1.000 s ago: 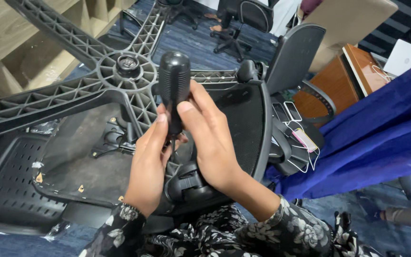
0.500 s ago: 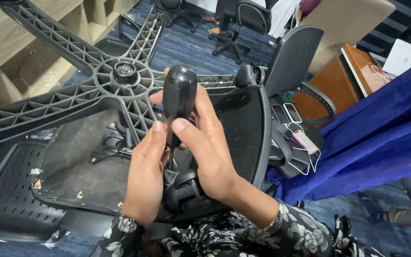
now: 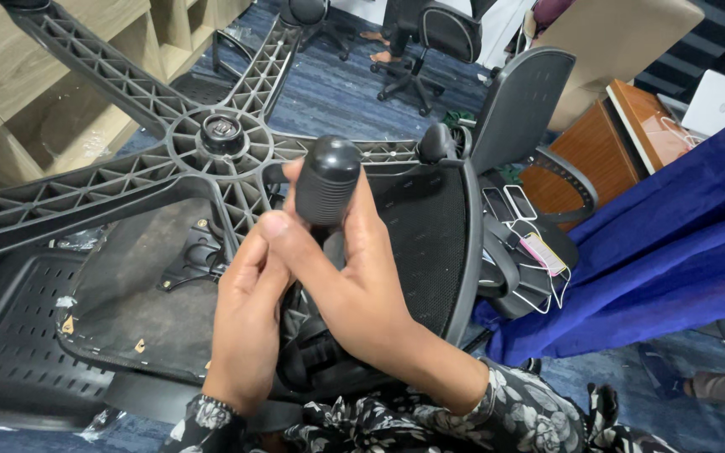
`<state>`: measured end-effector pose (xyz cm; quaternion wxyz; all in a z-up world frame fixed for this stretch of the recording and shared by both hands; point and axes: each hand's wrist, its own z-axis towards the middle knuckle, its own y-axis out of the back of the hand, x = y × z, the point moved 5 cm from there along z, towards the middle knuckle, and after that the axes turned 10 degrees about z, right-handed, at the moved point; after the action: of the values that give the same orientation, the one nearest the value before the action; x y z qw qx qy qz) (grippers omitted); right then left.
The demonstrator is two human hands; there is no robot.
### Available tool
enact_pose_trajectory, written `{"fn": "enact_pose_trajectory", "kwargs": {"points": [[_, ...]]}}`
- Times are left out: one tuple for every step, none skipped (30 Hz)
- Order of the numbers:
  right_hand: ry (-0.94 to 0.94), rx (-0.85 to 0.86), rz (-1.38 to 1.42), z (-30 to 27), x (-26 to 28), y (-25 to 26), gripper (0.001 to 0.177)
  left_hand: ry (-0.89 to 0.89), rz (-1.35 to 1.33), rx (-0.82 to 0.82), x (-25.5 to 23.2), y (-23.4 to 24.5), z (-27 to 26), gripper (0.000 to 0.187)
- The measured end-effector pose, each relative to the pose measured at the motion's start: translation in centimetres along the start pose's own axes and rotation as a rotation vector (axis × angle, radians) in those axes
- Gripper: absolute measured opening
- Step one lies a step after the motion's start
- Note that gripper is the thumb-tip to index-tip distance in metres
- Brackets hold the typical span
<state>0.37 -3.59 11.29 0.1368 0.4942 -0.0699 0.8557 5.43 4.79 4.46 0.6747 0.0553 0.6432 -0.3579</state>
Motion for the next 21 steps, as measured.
{"fn": "enact_pose_trajectory", "kwargs": {"points": [[-0.005,0.010,0.012,-0.2,0.1,-0.1,0.038,0.003,0.005,0.003,0.1,0.0,-0.1,0.037],[-0.018,0.026,0.065,-0.1,0.2,0.0,0.042,0.003,0.009,0.004,0.3,0.0,0.0,0.038],[-0.031,0.042,0.117,-0.1,0.3,-0.1,0.046,0.004,0.012,0.006,0.5,0.1,0.1,0.038],[-0.039,0.049,0.152,-0.1,0.4,0.0,0.049,0.026,0.044,-0.015,0.8,0.3,0.1,0.040],[-0.048,0.057,0.186,-0.1,0.6,0.0,0.052,0.048,0.075,-0.036,1.1,0.5,0.1,0.042],[-0.056,0.064,0.222,0.0,0.7,-0.1,0.055,0.071,0.107,-0.058,1.4,0.8,0.2,0.044],[-0.054,0.102,0.279,0.0,0.9,-0.3,0.055,0.065,0.114,-0.078,1.6,1.1,0.2,0.043],[-0.053,0.137,0.336,-0.1,1.2,-0.6,0.056,0.062,0.122,-0.097,1.7,1.3,0.2,0.043],[-0.052,0.153,0.350,-0.1,1.2,-0.8,0.055,0.059,0.131,-0.116,1.7,1.6,0.1,0.044],[-0.054,0.163,0.364,-0.2,1.2,-1.0,0.054,0.070,0.139,-0.137,1.8,2.0,0.1,0.041],[-0.056,0.154,0.335,-0.1,0.9,-1.3,0.052,0.080,0.146,-0.158,1.8,2.3,0.0,0.042],[-0.041,0.137,0.277,-0.1,0.8,-1.4,0.050,0.091,0.152,-0.178,1.8,2.5,-0.1,0.047],[-0.028,0.120,0.219,-0.1,0.6,-1.6,0.048,0.067,0.086,-0.140,1.6,2.5,-0.2,0.046],[0.004,0.097,0.133,0.0,0.4,-1.7,0.046,0.041,0.019,-0.103,1.4,2.4,-0.2,0.045],[0.036,0.074,0.048,0.1,0.3,-1.8,0.044,0.015,-0.048,-0.066,1.1,2.3,-0.3,0.044],[0.043,0.062,0.069,0.1,0.2,-1.9,0.043,-0.003,-0.041,-0.054,0.8,2.4,-0.3,0.043],[0.050,0.049,0.090,0.2,0.1,-2.1,0.043,-0.020,-0.035,-0.043,0.4,2.5,-0.5,0.041],[0.057,0.035,0.111,0.3,0.0,-2.2,0.043,-0.037,-0.028,-0.031,0.2,2.6,-0.5,0.040],[0.050,0.026,0.112,0.3,-0.1,-2.3,0.042,-0.049,0.013,-0.033,0.0,2.5,-0.4,0.041],[0.042,0.019,0.114,0.4,-0.2,-2.4,0.042,-0.060,0.056,-0.036,-0.1,2.5,-0.2,0.042],[0.035,0.011,0.116,0.4,-0.2,-2.5,0.041,-0.072,0.098,-0.040,-0.3,2.6,-0.1,0.043]]}}
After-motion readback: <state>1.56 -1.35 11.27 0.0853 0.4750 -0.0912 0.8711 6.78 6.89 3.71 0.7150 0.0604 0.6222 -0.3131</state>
